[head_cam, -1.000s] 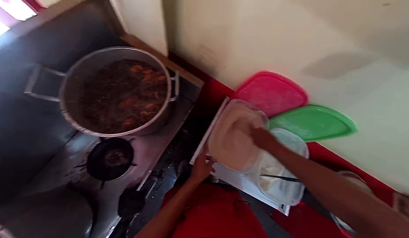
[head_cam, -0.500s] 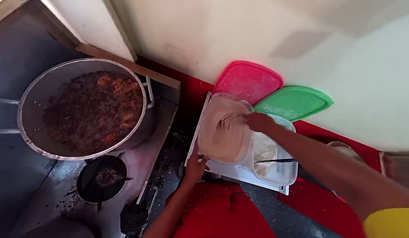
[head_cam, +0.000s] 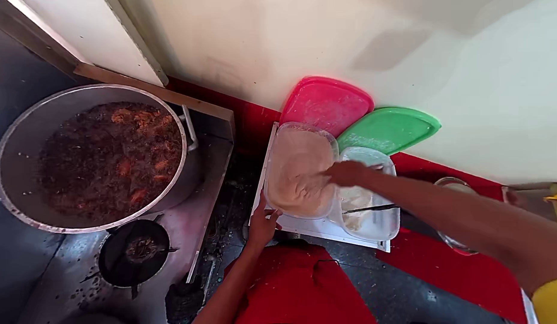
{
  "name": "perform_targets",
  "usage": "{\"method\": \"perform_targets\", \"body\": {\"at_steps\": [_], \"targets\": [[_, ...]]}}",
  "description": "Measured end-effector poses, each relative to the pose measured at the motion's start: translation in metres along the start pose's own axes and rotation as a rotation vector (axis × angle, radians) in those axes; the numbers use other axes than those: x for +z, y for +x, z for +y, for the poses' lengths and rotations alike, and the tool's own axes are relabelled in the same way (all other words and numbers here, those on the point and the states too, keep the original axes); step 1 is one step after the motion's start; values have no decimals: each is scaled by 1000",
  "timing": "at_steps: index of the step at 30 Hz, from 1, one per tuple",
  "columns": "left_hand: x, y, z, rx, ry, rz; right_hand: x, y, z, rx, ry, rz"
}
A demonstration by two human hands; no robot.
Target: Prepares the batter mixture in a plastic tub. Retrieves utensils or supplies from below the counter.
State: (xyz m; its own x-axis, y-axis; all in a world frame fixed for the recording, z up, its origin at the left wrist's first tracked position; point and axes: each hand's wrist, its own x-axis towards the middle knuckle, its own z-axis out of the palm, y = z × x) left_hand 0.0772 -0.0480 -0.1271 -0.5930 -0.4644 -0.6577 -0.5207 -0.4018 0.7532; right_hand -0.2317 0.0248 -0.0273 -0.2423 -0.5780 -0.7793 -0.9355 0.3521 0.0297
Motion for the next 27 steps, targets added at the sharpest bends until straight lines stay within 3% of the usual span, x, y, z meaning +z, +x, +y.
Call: {"method": "perform_targets", "body": {"at_steps": [3, 6, 10, 15, 18, 21, 24, 27], "targets": [[1, 2, 2, 11, -10, -1, -19, 9, 12, 232, 25, 97], [2, -1, 2, 11, -5, 9, -22, 16, -6, 318, 25, 35], [3, -1, 4, 20, -47, 42, -27, 0, -28, 282, 5, -99], [1, 0, 1, -19, -74, 44, 11, -38, -68, 227, 113, -224], [1, 1, 3, -8, -73, 45, 41, -44, -90, 198, 199, -155], [1, 2, 5, -10, -74, 37, 36, -26, -112, 151, 234, -66], [-3, 2, 9, -6, -51, 9, 26, 4, -82, 203, 255, 83], [-3, 3, 10, -19, -34, -8, 26, -5, -56, 308, 269, 92]]}}
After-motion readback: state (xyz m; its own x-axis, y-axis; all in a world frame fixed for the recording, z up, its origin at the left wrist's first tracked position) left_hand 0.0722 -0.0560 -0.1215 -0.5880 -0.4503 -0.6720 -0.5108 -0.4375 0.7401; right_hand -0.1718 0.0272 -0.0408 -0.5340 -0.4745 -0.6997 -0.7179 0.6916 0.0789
